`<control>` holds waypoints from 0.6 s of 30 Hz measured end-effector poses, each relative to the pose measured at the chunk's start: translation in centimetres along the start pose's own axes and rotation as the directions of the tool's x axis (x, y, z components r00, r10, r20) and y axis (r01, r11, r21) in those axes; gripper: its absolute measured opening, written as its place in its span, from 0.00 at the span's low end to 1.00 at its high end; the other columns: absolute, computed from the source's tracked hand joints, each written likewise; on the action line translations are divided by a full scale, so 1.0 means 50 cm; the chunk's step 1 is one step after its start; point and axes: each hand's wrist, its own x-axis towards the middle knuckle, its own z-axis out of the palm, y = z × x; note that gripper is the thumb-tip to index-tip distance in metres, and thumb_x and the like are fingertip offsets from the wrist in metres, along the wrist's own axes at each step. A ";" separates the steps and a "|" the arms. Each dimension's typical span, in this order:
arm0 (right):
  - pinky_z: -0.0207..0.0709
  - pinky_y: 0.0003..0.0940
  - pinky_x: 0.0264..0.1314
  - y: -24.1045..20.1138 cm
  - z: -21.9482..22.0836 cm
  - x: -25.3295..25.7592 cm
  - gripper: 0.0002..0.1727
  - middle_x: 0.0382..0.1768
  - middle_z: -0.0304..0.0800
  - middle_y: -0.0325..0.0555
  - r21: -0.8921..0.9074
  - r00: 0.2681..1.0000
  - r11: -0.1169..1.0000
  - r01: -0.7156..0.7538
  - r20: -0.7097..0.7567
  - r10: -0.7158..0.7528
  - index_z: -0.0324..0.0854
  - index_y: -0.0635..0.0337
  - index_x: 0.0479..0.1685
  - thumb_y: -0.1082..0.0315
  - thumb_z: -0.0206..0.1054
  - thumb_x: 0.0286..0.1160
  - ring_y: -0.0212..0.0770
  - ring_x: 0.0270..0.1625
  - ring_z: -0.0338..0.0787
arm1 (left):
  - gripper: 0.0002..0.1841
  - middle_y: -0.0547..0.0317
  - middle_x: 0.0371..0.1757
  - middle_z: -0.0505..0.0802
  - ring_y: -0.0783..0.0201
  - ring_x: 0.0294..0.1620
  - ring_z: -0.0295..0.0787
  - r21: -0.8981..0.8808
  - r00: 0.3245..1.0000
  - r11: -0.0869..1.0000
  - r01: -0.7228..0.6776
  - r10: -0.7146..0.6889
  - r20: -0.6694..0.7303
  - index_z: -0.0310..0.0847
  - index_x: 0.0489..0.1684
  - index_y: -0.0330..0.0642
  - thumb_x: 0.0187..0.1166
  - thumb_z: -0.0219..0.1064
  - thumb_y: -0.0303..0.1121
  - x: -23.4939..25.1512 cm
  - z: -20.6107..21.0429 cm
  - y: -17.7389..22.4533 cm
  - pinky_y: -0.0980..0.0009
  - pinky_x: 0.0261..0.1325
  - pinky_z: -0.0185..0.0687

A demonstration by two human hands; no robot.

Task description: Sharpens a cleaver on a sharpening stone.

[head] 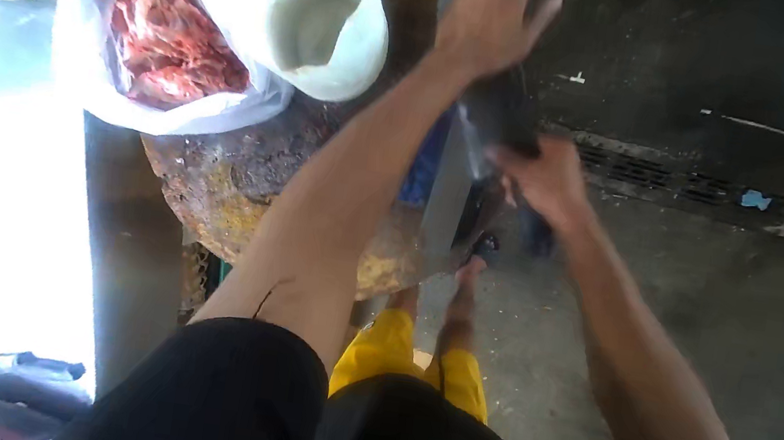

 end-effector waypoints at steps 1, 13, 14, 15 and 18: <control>0.88 0.40 0.23 -0.003 0.006 0.001 0.22 0.21 0.88 0.43 0.021 1.000 1.000 0.010 -0.016 -0.009 0.86 0.57 0.48 0.46 0.75 0.75 0.39 0.17 0.87 | 0.33 0.47 0.68 0.90 0.50 0.73 0.84 0.027 1.000 0.999 0.023 -0.023 -0.001 0.80 0.73 0.41 0.88 0.49 0.60 0.012 -0.009 -0.005 0.50 0.77 0.75; 0.88 0.50 0.38 0.093 0.037 -0.174 0.25 0.27 0.90 0.49 -0.187 0.984 0.976 -0.111 0.118 0.134 0.88 0.64 0.45 0.46 0.74 0.76 0.43 0.28 0.91 | 0.37 0.44 0.94 0.61 0.53 0.96 0.51 -0.047 0.993 0.996 -0.069 0.064 -0.094 0.50 0.93 0.34 0.91 0.49 0.50 -0.243 0.074 0.066 0.56 0.96 0.44; 0.89 0.48 0.35 0.054 0.026 -0.103 0.24 0.25 0.90 0.46 -0.164 0.994 0.984 -0.064 0.074 0.077 0.87 0.63 0.45 0.46 0.74 0.76 0.42 0.25 0.91 | 0.36 0.46 0.92 0.65 0.54 0.94 0.56 -0.025 0.996 0.998 -0.051 0.049 -0.079 0.53 0.93 0.35 0.92 0.48 0.51 -0.149 0.047 0.033 0.56 0.95 0.47; 0.91 0.46 0.33 0.024 0.019 -0.054 0.24 0.24 0.90 0.44 -0.135 0.998 0.990 -0.037 0.039 0.043 0.87 0.61 0.46 0.45 0.74 0.76 0.40 0.23 0.91 | 0.34 0.47 0.86 0.76 0.53 0.89 0.68 -0.012 1.000 1.000 0.002 -0.003 -0.031 0.64 0.88 0.38 0.92 0.46 0.53 -0.084 0.026 0.011 0.55 0.92 0.56; 0.90 0.45 0.28 0.027 0.019 -0.049 0.25 0.25 0.90 0.44 -0.077 1.000 0.997 -0.025 0.014 0.026 0.85 0.54 0.55 0.42 0.73 0.75 0.42 0.21 0.90 | 0.31 0.47 0.71 0.88 0.50 0.77 0.81 0.005 0.996 0.997 0.076 -0.076 0.041 0.78 0.76 0.42 0.92 0.45 0.55 -0.043 0.008 -0.002 0.50 0.81 0.70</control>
